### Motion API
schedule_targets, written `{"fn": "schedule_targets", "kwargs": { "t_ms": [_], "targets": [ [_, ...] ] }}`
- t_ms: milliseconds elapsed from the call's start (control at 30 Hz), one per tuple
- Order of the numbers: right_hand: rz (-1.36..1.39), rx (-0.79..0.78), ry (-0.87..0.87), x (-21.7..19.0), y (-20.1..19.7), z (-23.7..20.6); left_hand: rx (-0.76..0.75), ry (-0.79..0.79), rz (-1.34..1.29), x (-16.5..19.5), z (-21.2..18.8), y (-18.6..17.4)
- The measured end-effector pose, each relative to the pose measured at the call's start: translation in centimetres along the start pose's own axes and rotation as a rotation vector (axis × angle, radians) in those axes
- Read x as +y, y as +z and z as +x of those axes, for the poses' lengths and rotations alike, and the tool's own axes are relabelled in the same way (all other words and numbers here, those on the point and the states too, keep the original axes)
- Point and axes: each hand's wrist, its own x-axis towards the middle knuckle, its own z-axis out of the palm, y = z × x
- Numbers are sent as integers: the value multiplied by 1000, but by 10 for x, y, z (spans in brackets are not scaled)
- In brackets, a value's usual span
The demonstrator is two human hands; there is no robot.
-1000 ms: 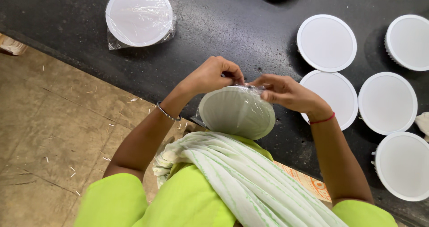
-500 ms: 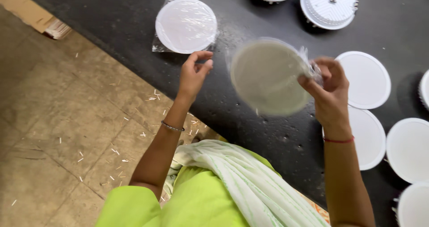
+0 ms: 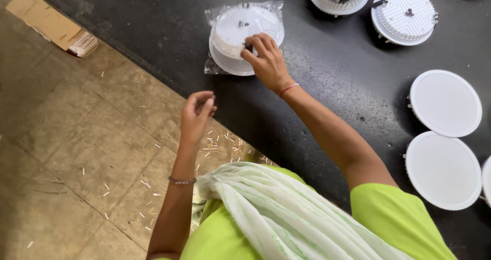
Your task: The person wraps round LED panel lights with clear plastic film at a workbench, twisting the film to secure it, and stacks the wrapped lights on the table. They occasionally reach into a bag below the table for more film and continue wrapping one light at a time.
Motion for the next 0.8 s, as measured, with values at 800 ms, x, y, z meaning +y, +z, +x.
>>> {"fn": "schedule_targets", "kwargs": {
  "t_ms": [800],
  "targets": [
    [582, 12, 1449, -189, -289, -277, -773, -84, 213, -5, -70, 202]
  ]
}}
